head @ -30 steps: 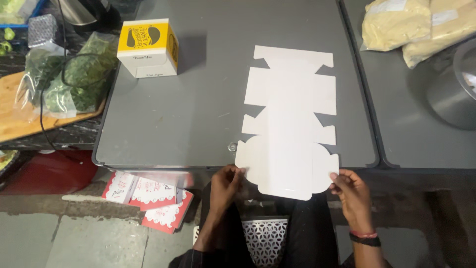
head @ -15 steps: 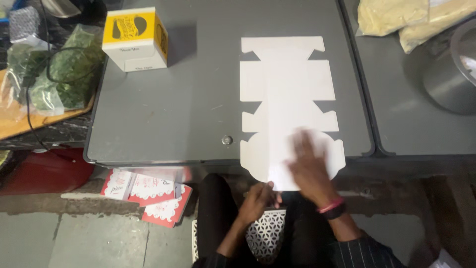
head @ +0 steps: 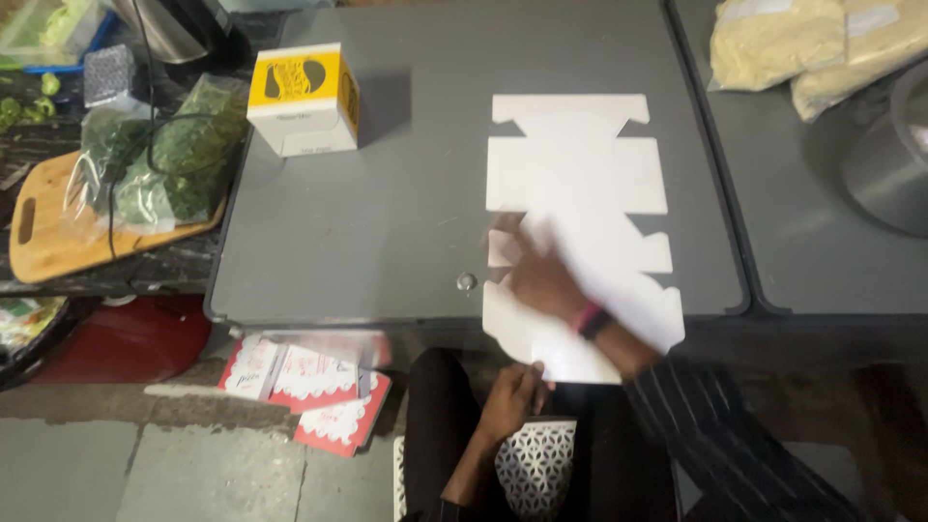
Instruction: The person assembles flat cardboard boxes by folding along pre-scored lines and tucking flaps to form small rectangular containers. The person handles multiple flat blanks, folds them into boxes, and places the finished boxes on the table.
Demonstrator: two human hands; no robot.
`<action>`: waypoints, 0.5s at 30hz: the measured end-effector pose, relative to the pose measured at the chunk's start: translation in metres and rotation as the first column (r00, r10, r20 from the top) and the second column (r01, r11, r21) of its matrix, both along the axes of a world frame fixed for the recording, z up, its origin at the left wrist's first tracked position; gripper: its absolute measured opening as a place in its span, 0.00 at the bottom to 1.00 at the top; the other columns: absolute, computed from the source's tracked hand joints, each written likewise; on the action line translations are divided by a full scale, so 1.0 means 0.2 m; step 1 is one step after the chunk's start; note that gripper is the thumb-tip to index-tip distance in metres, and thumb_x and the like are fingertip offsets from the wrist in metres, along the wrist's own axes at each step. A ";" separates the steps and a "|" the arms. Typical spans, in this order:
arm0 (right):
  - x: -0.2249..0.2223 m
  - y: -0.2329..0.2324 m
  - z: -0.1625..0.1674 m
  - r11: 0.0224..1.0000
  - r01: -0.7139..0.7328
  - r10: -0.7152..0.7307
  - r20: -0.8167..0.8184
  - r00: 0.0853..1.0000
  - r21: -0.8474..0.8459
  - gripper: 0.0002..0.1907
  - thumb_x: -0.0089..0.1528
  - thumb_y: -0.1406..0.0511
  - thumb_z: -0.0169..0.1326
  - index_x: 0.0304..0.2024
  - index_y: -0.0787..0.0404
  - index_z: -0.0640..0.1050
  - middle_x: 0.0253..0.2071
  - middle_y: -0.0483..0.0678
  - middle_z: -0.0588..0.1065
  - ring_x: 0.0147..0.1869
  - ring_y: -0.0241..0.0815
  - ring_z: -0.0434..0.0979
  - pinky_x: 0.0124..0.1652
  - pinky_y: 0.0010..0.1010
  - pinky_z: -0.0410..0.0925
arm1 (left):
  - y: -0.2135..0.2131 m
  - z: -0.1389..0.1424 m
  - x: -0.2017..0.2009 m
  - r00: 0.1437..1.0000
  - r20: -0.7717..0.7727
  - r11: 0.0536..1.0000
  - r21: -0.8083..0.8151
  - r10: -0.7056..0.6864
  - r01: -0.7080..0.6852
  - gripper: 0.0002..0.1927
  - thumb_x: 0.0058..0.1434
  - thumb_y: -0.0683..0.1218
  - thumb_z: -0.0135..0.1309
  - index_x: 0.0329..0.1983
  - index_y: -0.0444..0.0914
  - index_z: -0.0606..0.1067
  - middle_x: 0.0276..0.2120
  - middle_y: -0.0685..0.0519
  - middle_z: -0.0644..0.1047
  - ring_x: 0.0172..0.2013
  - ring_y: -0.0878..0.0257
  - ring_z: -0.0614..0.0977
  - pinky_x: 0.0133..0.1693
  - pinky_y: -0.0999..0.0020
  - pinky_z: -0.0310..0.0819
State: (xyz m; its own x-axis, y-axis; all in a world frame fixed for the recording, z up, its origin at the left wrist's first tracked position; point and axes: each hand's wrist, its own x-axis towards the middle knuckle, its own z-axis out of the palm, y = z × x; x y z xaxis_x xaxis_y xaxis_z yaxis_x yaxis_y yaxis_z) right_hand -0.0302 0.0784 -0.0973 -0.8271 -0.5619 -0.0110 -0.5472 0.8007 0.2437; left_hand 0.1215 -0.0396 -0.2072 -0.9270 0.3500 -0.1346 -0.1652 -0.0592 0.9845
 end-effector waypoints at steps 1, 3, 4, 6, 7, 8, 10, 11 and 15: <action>0.10 -0.02 -0.03 0.984 -0.177 0.177 -0.058 0.983 -0.007 0.43 0.62 0.51 0.45 0.77 0.50 0.50 0.79 0.46 0.44 0.82 0.45 0.42 0.69 0.61 0.40 | 0.00 -0.02 0.00 0.999 0.028 0.998 0.058 0.029 -0.030 0.23 0.76 0.52 0.41 0.31 0.33 0.75 0.17 0.55 0.72 0.19 0.69 0.71 0.23 0.72 0.63; 0.19 0.03 -0.07 0.834 -0.443 0.465 -0.014 0.885 -0.329 0.44 0.64 0.41 0.46 0.77 0.49 0.52 0.80 0.53 0.47 0.83 0.51 0.44 0.73 0.53 0.42 | 0.02 -0.07 0.01 0.992 0.103 0.982 0.165 0.078 -0.095 0.16 0.72 0.49 0.44 0.34 0.35 0.74 0.19 0.56 0.74 0.18 0.69 0.71 0.22 0.71 0.63; 0.16 0.07 -0.09 0.880 -0.342 0.363 0.003 0.932 -0.328 0.45 0.64 0.40 0.46 0.76 0.52 0.53 0.80 0.55 0.48 0.83 0.52 0.44 0.73 0.53 0.42 | 0.03 -0.09 0.01 0.991 0.112 0.989 0.120 0.073 -0.086 0.19 0.73 0.50 0.44 0.31 0.34 0.75 0.17 0.56 0.72 0.17 0.69 0.70 0.21 0.72 0.61; -0.01 0.20 -0.10 0.936 -0.133 0.156 0.044 0.987 -0.326 0.48 0.63 0.39 0.46 0.75 0.58 0.53 0.79 0.57 0.48 0.83 0.53 0.44 0.74 0.51 0.42 | 0.06 -0.15 0.03 0.987 0.142 0.997 0.026 0.071 -0.075 0.25 0.75 0.51 0.43 0.25 0.33 0.76 0.13 0.56 0.69 0.14 0.70 0.68 0.19 0.73 0.58; -0.13 0.27 -0.10 0.946 -0.026 0.050 0.067 0.996 -0.324 0.49 0.62 0.38 0.46 0.74 0.61 0.53 0.79 0.59 0.49 0.83 0.54 0.44 0.74 0.50 0.41 | 0.06 -0.17 0.04 0.989 0.126 0.997 0.012 0.078 -0.080 0.24 0.75 0.50 0.44 0.25 0.34 0.76 0.14 0.56 0.69 0.15 0.71 0.68 0.19 0.73 0.60; -0.26 0.34 -0.10 0.944 0.080 -0.056 0.083 0.995 -0.319 0.51 0.62 0.38 0.46 0.74 0.64 0.53 0.78 0.60 0.49 0.83 0.55 0.44 0.74 0.50 0.41 | 0.07 -0.20 0.06 0.991 0.103 0.996 -0.003 0.085 -0.085 0.23 0.75 0.50 0.45 0.25 0.34 0.76 0.14 0.57 0.70 0.16 0.72 0.69 0.20 0.73 0.61; -0.52 0.47 -0.10 0.903 0.247 -0.242 0.057 0.968 -0.351 0.53 0.64 0.36 0.42 0.75 0.68 0.52 0.79 0.61 0.47 0.83 0.55 0.43 0.74 0.51 0.39 | 0.07 -0.25 0.07 0.994 0.079 0.994 0.066 0.078 -0.084 0.21 0.74 0.49 0.46 0.26 0.34 0.76 0.15 0.56 0.70 0.17 0.72 0.69 0.20 0.73 0.62; -0.63 0.51 -0.10 0.878 0.290 -0.291 0.056 0.955 -0.381 0.53 0.64 0.35 0.40 0.75 0.68 0.52 0.78 0.61 0.47 0.82 0.56 0.42 0.74 0.51 0.39 | 0.07 -0.28 0.08 0.994 0.095 0.986 0.147 0.062 -0.075 0.20 0.74 0.48 0.45 0.28 0.33 0.75 0.15 0.56 0.70 0.16 0.71 0.69 0.20 0.72 0.61; -0.97 0.59 -0.05 0.714 0.567 -0.587 0.090 0.804 -0.411 0.53 0.64 0.34 0.36 0.74 0.68 0.51 0.78 0.61 0.45 0.83 0.55 0.40 0.73 0.52 0.39 | 0.09 -0.37 0.10 0.971 0.215 0.984 0.118 0.106 -0.134 0.20 0.72 0.45 0.52 0.24 0.31 0.75 0.13 0.54 0.71 0.14 0.67 0.70 0.18 0.69 0.62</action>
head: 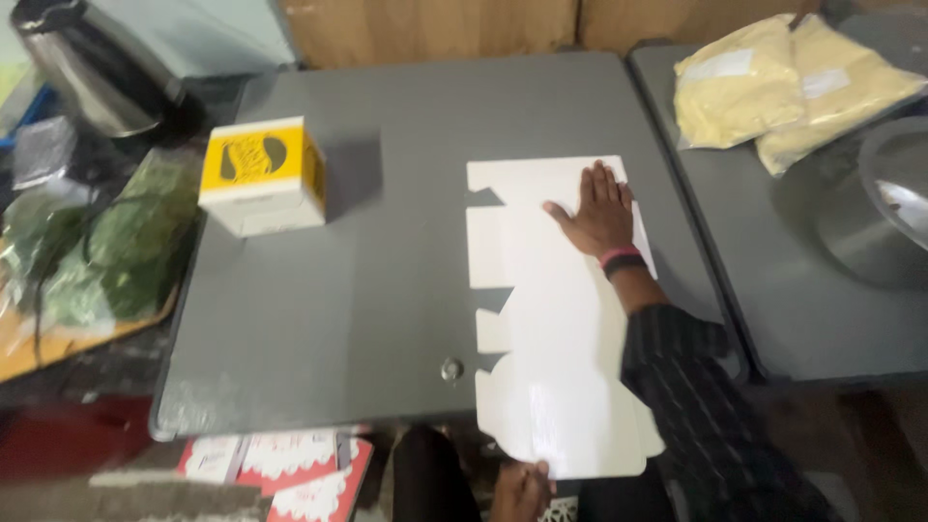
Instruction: The person assembles flat cardboard boxes by folding along pre-scored lines and tucking flaps to form small rectangular containers. The person handles multiple flat blanks, folds them into boxes, and places the finished boxes on the table.
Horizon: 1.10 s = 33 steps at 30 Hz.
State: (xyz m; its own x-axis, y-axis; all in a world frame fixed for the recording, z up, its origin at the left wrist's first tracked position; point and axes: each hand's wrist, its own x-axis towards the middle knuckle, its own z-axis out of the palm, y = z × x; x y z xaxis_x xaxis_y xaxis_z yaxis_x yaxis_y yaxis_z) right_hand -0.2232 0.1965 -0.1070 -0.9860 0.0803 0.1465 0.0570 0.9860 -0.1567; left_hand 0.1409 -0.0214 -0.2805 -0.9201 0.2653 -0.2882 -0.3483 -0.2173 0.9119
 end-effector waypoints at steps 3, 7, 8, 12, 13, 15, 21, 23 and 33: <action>-0.15 -0.07 0.05 0.965 0.261 -0.263 0.078 0.962 0.031 0.51 0.66 0.35 0.33 0.74 0.67 0.50 0.78 0.61 0.43 0.83 0.55 0.38 0.73 0.57 0.36 | 0.05 -0.04 -0.03 0.968 -0.225 0.976 -0.161 0.110 -0.148 0.18 0.71 0.45 0.57 0.26 0.29 0.76 0.18 0.48 0.77 0.16 0.63 0.75 0.20 0.66 0.69; -0.14 -0.30 0.03 0.985 -0.124 0.112 0.102 0.988 0.117 0.48 0.67 0.39 0.33 0.76 0.68 0.50 0.78 0.60 0.46 0.82 0.55 0.43 0.73 0.56 0.40 | 0.08 -0.04 -0.12 0.561 -0.793 0.791 -0.176 0.238 -0.586 0.12 0.72 0.45 0.54 0.37 0.30 0.74 0.28 0.45 0.75 0.27 0.58 0.75 0.30 0.62 0.70; -0.10 -0.35 0.01 0.927 -0.373 0.370 0.065 0.927 0.034 0.49 0.65 0.39 0.35 0.75 0.68 0.50 0.78 0.60 0.47 0.82 0.54 0.44 0.74 0.49 0.41 | 0.08 -0.04 -0.13 0.672 -0.698 0.821 -0.217 0.248 -0.528 0.12 0.72 0.45 0.54 0.38 0.30 0.74 0.29 0.45 0.75 0.28 0.58 0.75 0.31 0.61 0.69; -0.05 -0.39 0.00 0.709 -0.701 0.689 0.138 0.711 0.072 0.48 0.66 0.38 0.32 0.75 0.64 0.50 0.79 0.56 0.46 0.82 0.50 0.42 0.74 0.49 0.39 | 0.05 -0.02 -0.17 0.777 -0.576 0.841 -0.267 0.253 -0.471 0.13 0.71 0.47 0.53 0.42 0.29 0.71 0.34 0.42 0.71 0.33 0.55 0.71 0.35 0.59 0.66; -0.06 -0.37 0.01 0.791 -0.605 0.594 0.123 0.795 0.091 0.48 0.66 0.37 0.31 0.76 0.64 0.50 0.79 0.56 0.45 0.83 0.49 0.42 0.75 0.48 0.39 | 0.04 -0.01 -0.18 0.773 -0.580 0.836 -0.268 0.257 -0.479 0.14 0.71 0.47 0.53 0.43 0.29 0.71 0.35 0.42 0.70 0.34 0.54 0.70 0.36 0.58 0.65; -0.10 -0.34 0.03 0.874 -0.478 0.468 0.112 0.877 0.089 0.49 0.66 0.37 0.31 0.76 0.64 0.49 0.79 0.55 0.44 0.83 0.49 0.40 0.75 0.47 0.39 | 0.03 0.00 -0.20 0.773 -0.578 0.831 -0.272 0.262 -0.486 0.15 0.71 0.48 0.52 0.45 0.29 0.69 0.37 0.41 0.69 0.37 0.53 0.69 0.39 0.57 0.63; -0.02 -0.37 -0.01 0.880 -0.468 0.465 0.054 0.884 0.085 0.46 0.68 0.40 0.32 0.75 0.66 0.48 0.78 0.58 0.44 0.81 0.53 0.40 0.72 0.49 0.38 | 0.02 0.02 -0.28 0.761 -0.589 0.821 -0.272 0.270 -0.502 0.20 0.71 0.51 0.51 0.50 0.28 0.66 0.44 0.38 0.64 0.44 0.48 0.63 0.45 0.54 0.57; 0.04 -0.38 -0.01 0.839 -0.532 0.526 0.081 0.847 0.116 0.46 0.68 0.40 0.31 0.75 0.67 0.49 0.78 0.59 0.45 0.82 0.53 0.41 0.72 0.50 0.39 | 0.00 0.03 -0.28 0.765 -0.585 0.821 -0.276 0.269 -0.500 0.22 0.70 0.52 0.50 0.52 0.28 0.65 0.47 0.36 0.62 0.47 0.47 0.62 0.47 0.53 0.55; -0.07 -0.40 -0.02 0.957 0.283 -0.287 0.073 0.955 0.066 0.62 0.62 0.29 0.31 0.72 0.77 0.47 0.74 0.77 0.42 0.79 0.71 0.36 0.72 0.53 0.33 | -0.01 -0.06 -0.23 0.874 -0.422 0.863 -0.321 0.239 -0.391 0.31 0.70 0.56 0.48 0.61 0.26 0.59 0.59 0.31 0.54 0.59 0.40 0.53 0.57 0.48 0.46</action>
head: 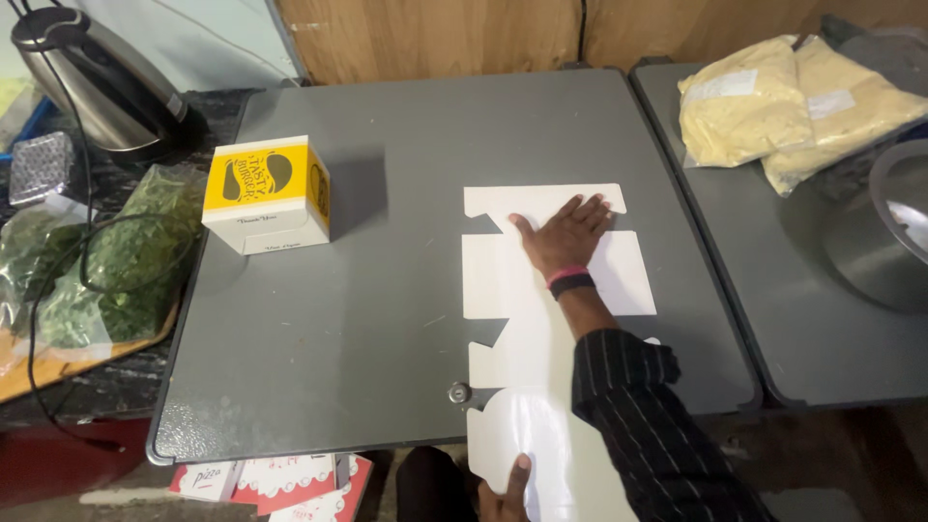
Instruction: The person assembles flat cardboard boxes by folding along pre-scored lines and tucking flaps to form small rectangular containers. The person handles multiple flat blanks, folds them into boxes, and places the finished boxes on the table.
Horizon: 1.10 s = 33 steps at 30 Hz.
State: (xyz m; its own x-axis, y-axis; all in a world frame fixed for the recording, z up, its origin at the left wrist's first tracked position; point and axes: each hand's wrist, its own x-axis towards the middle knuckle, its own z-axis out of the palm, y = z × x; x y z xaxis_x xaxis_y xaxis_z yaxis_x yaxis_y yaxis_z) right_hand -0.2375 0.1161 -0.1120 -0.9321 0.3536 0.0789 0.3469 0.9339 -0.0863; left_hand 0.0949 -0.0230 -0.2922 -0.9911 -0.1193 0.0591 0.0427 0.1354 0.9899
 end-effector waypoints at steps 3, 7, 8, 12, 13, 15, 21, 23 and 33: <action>0.00 -0.01 -0.05 0.998 0.066 -0.066 0.001 0.998 -0.021 0.62 0.62 0.29 0.31 0.73 0.77 0.48 0.75 0.78 0.42 0.79 0.74 0.35 0.72 0.57 0.32 | -0.12 0.10 0.02 0.999 0.034 1.000 -0.014 0.013 -0.012 0.34 0.70 0.57 0.48 0.64 0.25 0.57 0.62 0.29 0.51 0.63 0.38 0.50 0.60 0.46 0.43; 0.00 0.05 -0.08 0.996 -0.090 0.092 -0.097 0.991 0.020 0.53 0.65 0.35 0.32 0.74 0.73 0.51 0.78 0.67 0.44 0.83 0.62 0.36 0.73 0.59 0.34 | -0.25 0.49 -0.06 0.969 -0.245 0.893 -0.436 -0.003 -0.108 0.38 0.69 0.59 0.47 0.68 0.25 0.55 0.67 0.27 0.48 0.67 0.35 0.47 0.64 0.44 0.39; 0.01 0.06 -0.09 0.988 -0.149 0.152 -0.105 0.983 0.037 0.50 0.66 0.38 0.32 0.74 0.71 0.52 0.79 0.62 0.45 0.85 0.58 0.37 0.73 0.61 0.35 | -0.22 0.60 -0.15 0.966 -0.210 0.830 -0.558 -0.151 0.008 0.39 0.69 0.59 0.47 0.69 0.25 0.54 0.68 0.27 0.47 0.69 0.34 0.46 0.65 0.44 0.38; -0.01 0.11 -0.12 0.955 -0.289 0.296 -0.144 0.944 0.072 0.44 0.70 0.43 0.30 0.75 0.71 0.50 0.79 0.61 0.45 0.83 0.55 0.38 0.72 0.60 0.36 | -0.03 0.90 -0.58 0.929 0.022 0.495 -0.841 -0.369 0.217 0.43 0.69 0.61 0.46 0.72 0.24 0.52 0.73 0.24 0.44 0.73 0.31 0.42 0.69 0.42 0.34; -0.02 0.13 -0.11 0.948 -0.311 0.316 -0.106 0.943 0.061 0.44 0.69 0.43 0.31 0.74 0.70 0.50 0.79 0.61 0.44 0.83 0.54 0.37 0.72 0.61 0.35 | 0.00 0.93 -0.65 0.921 0.029 0.483 -0.845 -0.388 0.230 0.44 0.67 0.61 0.46 0.74 0.28 0.52 0.74 0.26 0.43 0.73 0.33 0.42 0.69 0.41 0.32; -0.05 0.19 -0.09 0.924 -0.381 0.382 -0.056 0.923 0.030 0.48 0.68 0.40 0.32 0.75 0.70 0.48 0.79 0.62 0.43 0.82 0.55 0.37 0.71 0.60 0.35 | 0.03 0.95 -0.73 0.899 0.069 0.441 -0.854 -0.432 0.278 0.45 0.62 0.62 0.47 0.77 0.35 0.52 0.76 0.30 0.41 0.73 0.37 0.40 0.67 0.38 0.29; -0.31 0.25 0.11 0.949 -0.316 0.316 -0.053 0.947 0.008 0.50 0.64 0.33 0.34 0.74 0.60 0.54 0.79 0.57 0.45 0.82 0.56 0.37 0.72 0.62 0.34 | -0.04 0.94 -0.68 0.878 -0.010 0.446 -0.864 -0.478 0.233 0.41 0.64 0.62 0.50 0.75 0.38 0.56 0.74 0.29 0.46 0.74 0.35 0.43 0.69 0.38 0.33; -0.40 0.07 0.07 0.894 -0.447 0.448 -0.042 0.893 0.039 0.45 0.65 0.34 0.34 0.74 0.53 0.60 0.80 0.54 0.51 0.85 0.55 0.42 0.76 0.60 0.37 | -0.05 0.96 -0.68 0.875 -0.113 0.505 -0.847 -0.471 0.162 0.39 0.66 0.62 0.49 0.76 0.40 0.59 0.75 0.30 0.48 0.74 0.36 0.45 0.69 0.38 0.34; -0.56 -0.22 -0.09 0.608 -0.787 0.792 -0.155 0.590 0.109 0.36 0.68 0.39 0.32 0.74 0.45 0.59 0.78 0.49 0.54 0.83 0.52 0.41 0.69 0.71 0.33 | -0.01 0.95 -0.68 0.911 -0.131 0.532 -0.840 -0.390 0.107 0.40 0.66 0.65 0.46 0.75 0.40 0.57 0.74 0.30 0.43 0.74 0.37 0.41 0.67 0.39 0.34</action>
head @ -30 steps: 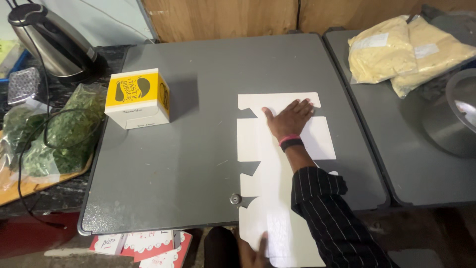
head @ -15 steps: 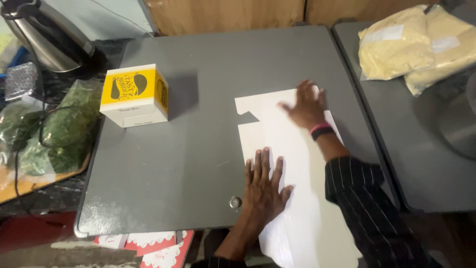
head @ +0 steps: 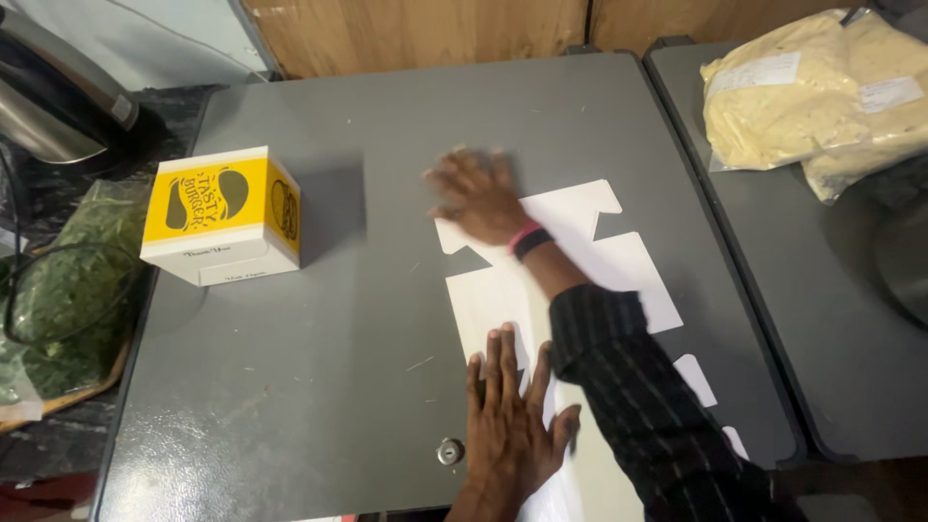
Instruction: The person assembles flat cardboard boxes by folding along pre-scored lines and tucking flaps to form small rectangular containers. The person handles multiple flat blanks, folds them into boxes, and places the finished boxes on the table.
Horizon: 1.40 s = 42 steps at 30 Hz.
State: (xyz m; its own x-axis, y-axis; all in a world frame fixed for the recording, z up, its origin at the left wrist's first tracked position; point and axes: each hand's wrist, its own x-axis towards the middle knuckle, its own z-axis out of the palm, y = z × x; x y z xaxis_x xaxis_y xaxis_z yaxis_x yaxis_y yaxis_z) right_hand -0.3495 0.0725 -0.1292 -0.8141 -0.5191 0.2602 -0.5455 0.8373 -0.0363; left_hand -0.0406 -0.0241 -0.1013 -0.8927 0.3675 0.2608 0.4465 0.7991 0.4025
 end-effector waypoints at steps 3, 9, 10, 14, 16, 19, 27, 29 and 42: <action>0.00 0.38 0.14 0.968 0.248 -0.250 0.073 0.966 0.037 0.33 0.69 0.43 0.32 0.73 0.45 0.60 0.79 0.49 0.52 0.84 0.55 0.40 0.70 0.70 0.33 | 0.01 0.00 -0.01 1.000 0.003 0.997 -0.071 0.007 -0.006 0.42 0.63 0.64 0.45 0.75 0.40 0.54 0.73 0.30 0.42 0.73 0.36 0.40 0.65 0.38 0.33; 0.11 0.71 0.17 0.923 0.383 -0.384 0.084 0.920 0.026 0.32 0.71 0.45 0.31 0.74 0.45 0.56 0.80 0.49 0.46 0.83 0.52 0.33 0.70 0.69 0.27 | 0.02 0.04 -0.02 0.981 0.192 0.990 -0.142 0.029 -0.002 0.42 0.62 0.65 0.45 0.74 0.42 0.52 0.76 0.32 0.39 0.76 0.37 0.38 0.67 0.40 0.31; 0.14 0.70 0.16 0.939 0.342 -0.345 0.085 0.935 0.046 0.31 0.71 0.46 0.30 0.74 0.44 0.56 0.81 0.46 0.46 0.84 0.50 0.33 0.72 0.68 0.27 | 0.02 0.05 -0.01 0.988 0.155 0.991 -0.136 0.022 -0.001 0.42 0.63 0.65 0.45 0.74 0.41 0.52 0.75 0.32 0.40 0.75 0.37 0.38 0.66 0.40 0.31; 0.28 0.70 0.16 0.991 0.026 -0.038 0.088 0.995 0.135 0.35 0.71 0.46 0.32 0.76 0.51 0.52 0.80 0.49 0.44 0.83 0.50 0.36 0.72 0.63 0.32 | 0.02 0.06 -0.01 0.989 0.146 0.990 -0.140 0.028 -0.007 0.42 0.64 0.65 0.45 0.75 0.41 0.53 0.74 0.32 0.41 0.74 0.38 0.40 0.67 0.39 0.33; 0.37 0.75 0.19 0.988 -0.096 0.075 0.171 0.982 0.118 0.36 0.70 0.45 0.32 0.76 0.53 0.51 0.80 0.50 0.44 0.82 0.50 0.37 0.72 0.58 0.34 | 0.02 0.07 -0.01 0.985 0.171 0.991 -0.137 0.028 -0.004 0.42 0.64 0.64 0.46 0.75 0.41 0.53 0.75 0.33 0.41 0.73 0.39 0.40 0.68 0.39 0.33; 0.51 0.80 0.21 0.986 -0.070 0.054 0.113 0.992 0.149 0.37 0.70 0.44 0.33 0.76 0.54 0.52 0.80 0.50 0.44 0.83 0.48 0.38 0.73 0.57 0.34 | 0.01 0.08 -0.01 0.989 0.143 0.991 -0.130 0.021 -0.002 0.42 0.63 0.64 0.48 0.74 0.41 0.54 0.75 0.32 0.42 0.73 0.39 0.41 0.67 0.39 0.34; 0.92 0.77 0.18 0.984 -0.028 0.004 0.136 0.991 0.174 0.40 0.69 0.44 0.31 0.75 0.61 0.50 0.79 0.54 0.43 0.82 0.49 0.38 0.73 0.53 0.34 | 0.02 0.02 -0.01 0.985 0.160 0.984 -0.178 0.061 -0.032 0.42 0.63 0.65 0.47 0.76 0.42 0.53 0.74 0.32 0.41 0.74 0.40 0.42 0.69 0.40 0.34; 1.07 0.73 0.15 0.989 -0.076 0.055 0.162 0.985 0.129 0.40 0.69 0.45 0.30 0.75 0.64 0.49 0.79 0.56 0.44 0.82 0.50 0.38 0.73 0.50 0.35 | 0.02 -0.01 -0.04 0.992 0.103 0.973 -0.224 0.070 -0.045 0.42 0.65 0.65 0.45 0.76 0.40 0.53 0.74 0.31 0.42 0.74 0.39 0.42 0.69 0.40 0.35; 1.87 0.55 0.35 0.953 0.230 -0.251 0.086 0.964 0.196 0.36 0.69 0.48 0.39 0.74 0.57 0.55 0.77 0.49 0.49 0.81 0.47 0.42 0.72 0.51 0.39 | -0.33 0.23 -0.34 0.822 0.121 0.825 -0.195 0.556 -0.530 0.43 0.67 0.68 0.38 0.77 0.38 0.54 0.78 0.48 0.49 0.76 0.42 0.44 0.68 0.31 0.34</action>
